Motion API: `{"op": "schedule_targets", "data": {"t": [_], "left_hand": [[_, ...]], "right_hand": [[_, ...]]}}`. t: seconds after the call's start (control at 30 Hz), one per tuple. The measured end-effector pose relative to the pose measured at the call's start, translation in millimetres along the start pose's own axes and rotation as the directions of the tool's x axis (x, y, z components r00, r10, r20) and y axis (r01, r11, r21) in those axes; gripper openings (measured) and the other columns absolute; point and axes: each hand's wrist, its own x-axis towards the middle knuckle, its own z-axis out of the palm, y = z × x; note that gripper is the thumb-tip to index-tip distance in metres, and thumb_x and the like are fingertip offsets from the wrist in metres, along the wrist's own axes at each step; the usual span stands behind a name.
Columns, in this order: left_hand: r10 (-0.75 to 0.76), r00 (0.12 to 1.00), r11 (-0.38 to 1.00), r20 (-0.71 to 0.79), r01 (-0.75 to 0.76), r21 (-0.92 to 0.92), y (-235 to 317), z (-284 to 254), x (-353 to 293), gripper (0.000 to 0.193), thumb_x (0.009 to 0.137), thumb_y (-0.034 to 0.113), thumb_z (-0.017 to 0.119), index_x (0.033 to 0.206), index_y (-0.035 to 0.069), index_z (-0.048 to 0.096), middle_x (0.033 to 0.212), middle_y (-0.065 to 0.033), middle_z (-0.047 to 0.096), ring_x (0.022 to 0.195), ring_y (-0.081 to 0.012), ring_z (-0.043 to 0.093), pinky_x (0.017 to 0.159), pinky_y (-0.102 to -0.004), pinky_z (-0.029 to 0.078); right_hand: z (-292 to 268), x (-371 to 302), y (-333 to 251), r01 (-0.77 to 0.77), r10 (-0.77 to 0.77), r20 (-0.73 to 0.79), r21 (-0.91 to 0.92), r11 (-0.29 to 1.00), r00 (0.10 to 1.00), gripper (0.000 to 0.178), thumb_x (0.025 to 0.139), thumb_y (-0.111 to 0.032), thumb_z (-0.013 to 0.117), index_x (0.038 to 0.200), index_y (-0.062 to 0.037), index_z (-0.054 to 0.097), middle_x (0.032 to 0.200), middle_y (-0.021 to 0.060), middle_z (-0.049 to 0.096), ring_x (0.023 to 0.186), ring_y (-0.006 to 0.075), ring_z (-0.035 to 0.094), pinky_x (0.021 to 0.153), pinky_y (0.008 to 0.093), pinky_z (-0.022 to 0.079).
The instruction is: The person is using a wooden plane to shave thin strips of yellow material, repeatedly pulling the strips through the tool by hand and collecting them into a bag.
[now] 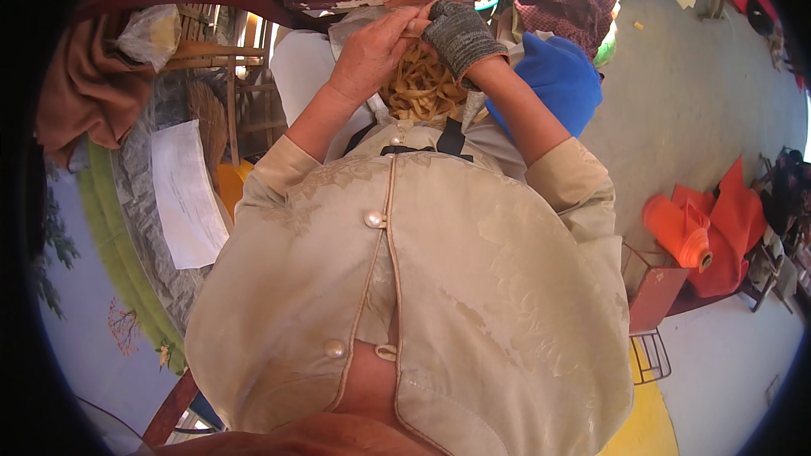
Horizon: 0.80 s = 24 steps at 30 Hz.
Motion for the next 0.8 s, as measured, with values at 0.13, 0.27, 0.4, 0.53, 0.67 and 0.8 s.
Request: {"op": "schedule_targets", "data": {"t": [0.13, 0.27, 0.4, 0.53, 0.67, 0.8], "left_hand": [[0.045, 0.998, 0.995, 0.033, -0.047, 0.083, -22, 6, -6, 0.03, 0.074, 0.006, 0.06, 0.103, 0.012, 0.053, 0.089, -0.0067, 0.057, 0.081, -0.0298, 0.058, 0.066, -0.0376, 0.048], [0.27, 0.957, 0.949, -0.11, -0.245, 0.197, -46, 7, 1, 0.009, 0.075, 0.01, 0.059, 0.084, 0.011, 0.056, 0.081, -0.0024, 0.056, 0.073, -0.0241, 0.058, 0.061, -0.0336, 0.047], [0.389, 0.911, 0.897, -0.135, -0.34, 0.284, -82, 10, 12, 0.011, 0.079, 0.018, 0.058, 0.078, 0.008, 0.053, 0.073, -0.0047, 0.057, 0.067, -0.0237, 0.058, 0.057, -0.0328, 0.047], [0.135, 0.989, 0.955, -0.057, -0.115, 0.275, -78, 17, 18, 0.011, 0.088, 0.018, 0.051, 0.086, 0.007, 0.054, 0.073, -0.0042, 0.056, 0.062, -0.018, 0.056, 0.053, -0.0269, 0.044], [-0.264, 0.919, 0.35, 0.294, 0.375, -0.859, -56, 13, 34, 0.021, 0.092, 0.018, 0.048, 0.109, 0.006, 0.051, 0.073, 0.0031, 0.045, 0.059, -0.0053, 0.038, 0.057, -0.0218, 0.04], [-0.286, 0.887, 0.072, 0.363, 0.397, -0.915, -50, 8, 51, 0.02, 0.092, 0.017, 0.048, 0.108, 0.006, 0.051, 0.07, 0.0036, 0.043, 0.058, -0.0038, 0.037, 0.057, -0.0214, 0.039]], "right_hand": [[4, -5, -1, -0.178, 0.18, 0.131, -0.03, 0.984, 0.975, 0.039, 0.079, -0.037, 0.057, 0.07, 0.0009, 0.06, 0.054, 0.0085, 0.056, 0.05, 0.0185, 0.056, 0.051, 0.0309, 0.045], [16, -2, 3, 0.039, -0.017, 0.189, -0.117, 0.992, 0.982, 0.045, 0.081, -0.041, 0.05, 0.077, 0.0022, 0.06, 0.067, 0.0172, 0.058, 0.069, 0.0295, 0.058, 0.066, 0.0369, 0.044], [28, -10, -5, 0.342, -0.324, 0.115, -0.393, 0.854, 0.939, 0.035, 0.082, -0.032, 0.047, 0.086, 0.0001, 0.06, 0.083, 0.0217, 0.058, 0.081, 0.036, 0.055, 0.074, 0.0425, 0.042], [24, 0, 3, 0.379, -0.44, -0.008, -0.495, 0.782, 0.898, 0.03, 0.08, -0.03, 0.054, 0.087, -0.0016, 0.063, 0.079, 0.0174, 0.059, 0.077, 0.0301, 0.057, 0.071, 0.0374, 0.044], [-17, 17, -3, 0.234, -0.329, -0.104, -0.51, 0.828, 0.939, 0.038, 0.085, -0.037, 0.049, 0.089, -0.0019, 0.062, 0.079, 0.0188, 0.059, 0.078, 0.0314, 0.059, 0.069, 0.0391, 0.045], [-34, 49, 27, 0.146, -0.26, -0.256, -0.39, 0.909, 0.931, 0.044, 0.086, -0.042, 0.048, 0.081, -0.0007, 0.062, 0.071, 0.0186, 0.057, 0.07, 0.032, 0.058, 0.066, 0.0398, 0.045]]}}
